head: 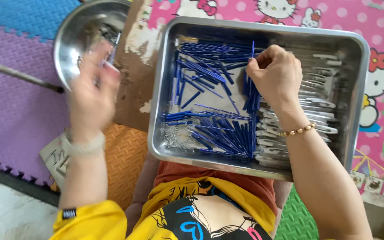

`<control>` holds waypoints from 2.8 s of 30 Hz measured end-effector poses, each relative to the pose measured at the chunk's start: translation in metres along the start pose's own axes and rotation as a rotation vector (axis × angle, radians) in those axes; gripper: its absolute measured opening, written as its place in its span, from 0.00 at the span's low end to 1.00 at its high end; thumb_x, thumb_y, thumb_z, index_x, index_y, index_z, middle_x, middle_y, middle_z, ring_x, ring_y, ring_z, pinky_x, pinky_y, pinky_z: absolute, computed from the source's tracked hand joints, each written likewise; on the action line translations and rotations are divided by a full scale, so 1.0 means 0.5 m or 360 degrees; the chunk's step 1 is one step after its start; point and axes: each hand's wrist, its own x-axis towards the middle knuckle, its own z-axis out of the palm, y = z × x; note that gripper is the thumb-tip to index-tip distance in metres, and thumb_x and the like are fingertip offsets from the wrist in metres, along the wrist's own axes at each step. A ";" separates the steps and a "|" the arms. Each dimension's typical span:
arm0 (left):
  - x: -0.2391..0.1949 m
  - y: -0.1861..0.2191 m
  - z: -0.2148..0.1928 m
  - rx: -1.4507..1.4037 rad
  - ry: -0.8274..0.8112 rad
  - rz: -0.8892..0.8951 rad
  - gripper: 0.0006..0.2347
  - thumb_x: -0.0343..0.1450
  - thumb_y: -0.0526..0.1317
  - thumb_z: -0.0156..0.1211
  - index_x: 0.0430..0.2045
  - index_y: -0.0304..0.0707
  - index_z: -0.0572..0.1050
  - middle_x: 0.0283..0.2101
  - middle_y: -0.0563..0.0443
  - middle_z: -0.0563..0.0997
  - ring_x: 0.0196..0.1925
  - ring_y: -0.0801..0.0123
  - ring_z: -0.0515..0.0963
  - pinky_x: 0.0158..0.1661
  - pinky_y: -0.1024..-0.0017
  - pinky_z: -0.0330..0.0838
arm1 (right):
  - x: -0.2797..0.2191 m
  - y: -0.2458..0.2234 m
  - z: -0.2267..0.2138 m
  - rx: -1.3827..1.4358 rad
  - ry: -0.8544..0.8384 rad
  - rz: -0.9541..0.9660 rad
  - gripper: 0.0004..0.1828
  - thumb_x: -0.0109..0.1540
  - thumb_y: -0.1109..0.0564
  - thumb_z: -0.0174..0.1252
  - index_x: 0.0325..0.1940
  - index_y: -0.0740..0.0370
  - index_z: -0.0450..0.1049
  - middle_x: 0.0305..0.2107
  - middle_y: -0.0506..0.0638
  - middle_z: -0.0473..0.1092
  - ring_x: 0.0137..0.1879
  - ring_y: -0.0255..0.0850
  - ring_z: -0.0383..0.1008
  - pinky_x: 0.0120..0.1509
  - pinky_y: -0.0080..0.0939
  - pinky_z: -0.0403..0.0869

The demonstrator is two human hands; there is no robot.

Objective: The person sits on a colorful foam mat and assembles pens by inserting blue ink cartridges into white plastic barrels. They pick up a barrel and a cartridge from a metal tray, insert the cartridge, and place the completed pen into a metal bowl.

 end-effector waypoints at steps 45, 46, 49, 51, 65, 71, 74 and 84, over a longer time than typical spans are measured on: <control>-0.164 0.127 0.213 0.0250 -0.0319 0.0710 0.16 0.81 0.42 0.58 0.64 0.43 0.75 0.71 0.39 0.70 0.74 0.48 0.70 0.66 0.52 0.74 | -0.350 0.066 -0.228 -0.0965 -0.0562 -0.0173 0.46 0.64 0.35 0.59 0.84 0.38 0.50 0.79 0.64 0.48 0.28 0.67 0.82 0.24 0.61 0.80; -0.163 0.127 0.214 0.0248 -0.0313 0.0723 0.16 0.81 0.42 0.58 0.64 0.43 0.75 0.71 0.39 0.70 0.74 0.48 0.70 0.66 0.52 0.74 | -0.344 0.071 -0.227 -0.0966 -0.0548 -0.0170 0.46 0.64 0.35 0.59 0.84 0.38 0.50 0.79 0.64 0.48 0.28 0.67 0.82 0.24 0.61 0.80; -0.163 0.123 0.214 0.0256 -0.0281 0.0744 0.15 0.81 0.43 0.56 0.62 0.43 0.76 0.68 0.39 0.72 0.71 0.48 0.73 0.63 0.53 0.76 | -0.316 0.081 -0.219 -0.0919 -0.0411 -0.0212 0.44 0.66 0.39 0.61 0.83 0.44 0.54 0.78 0.66 0.49 0.31 0.68 0.82 0.27 0.62 0.81; -0.165 0.119 0.217 0.0255 -0.0284 0.0711 0.15 0.81 0.43 0.57 0.63 0.44 0.76 0.69 0.40 0.73 0.71 0.49 0.73 0.62 0.54 0.77 | -0.299 0.088 -0.216 -0.0886 -0.0406 -0.0081 0.45 0.65 0.41 0.64 0.84 0.39 0.55 0.79 0.66 0.46 0.41 0.70 0.82 0.35 0.65 0.83; -0.170 0.095 0.242 0.0174 -0.0161 0.0693 0.14 0.79 0.47 0.59 0.59 0.57 0.79 0.65 0.49 0.76 0.66 0.53 0.77 0.60 0.57 0.73 | -0.358 0.142 -0.155 -0.0450 0.0322 -0.0311 0.10 0.59 0.48 0.74 0.41 0.42 0.80 0.59 0.37 0.72 0.51 0.49 0.83 0.47 0.50 0.81; -0.136 0.142 0.236 -0.0251 -0.0166 0.0724 0.15 0.78 0.45 0.60 0.61 0.60 0.79 0.64 0.51 0.78 0.68 0.52 0.76 0.66 0.56 0.69 | -0.362 0.080 -0.154 -0.0042 0.0260 -0.0286 0.11 0.59 0.48 0.74 0.44 0.37 0.81 0.42 0.35 0.75 0.49 0.39 0.82 0.52 0.41 0.77; -0.119 0.196 0.229 -0.0159 -0.0109 0.1046 0.18 0.78 0.42 0.64 0.64 0.61 0.77 0.68 0.51 0.76 0.73 0.53 0.71 0.71 0.53 0.61 | -0.351 0.006 -0.152 0.0099 0.0041 -0.0347 0.11 0.58 0.47 0.71 0.45 0.39 0.83 0.35 0.40 0.77 0.46 0.44 0.81 0.50 0.46 0.77; -0.079 0.133 0.223 -0.0150 -0.0377 0.0822 0.17 0.83 0.48 0.49 0.70 0.64 0.70 0.31 0.58 0.76 0.35 0.62 0.81 0.48 0.65 0.73 | -0.297 -0.069 -0.113 0.1598 0.0023 0.0029 0.18 0.72 0.49 0.55 0.58 0.66 0.76 0.33 0.55 0.71 0.22 0.30 0.66 0.22 0.28 0.60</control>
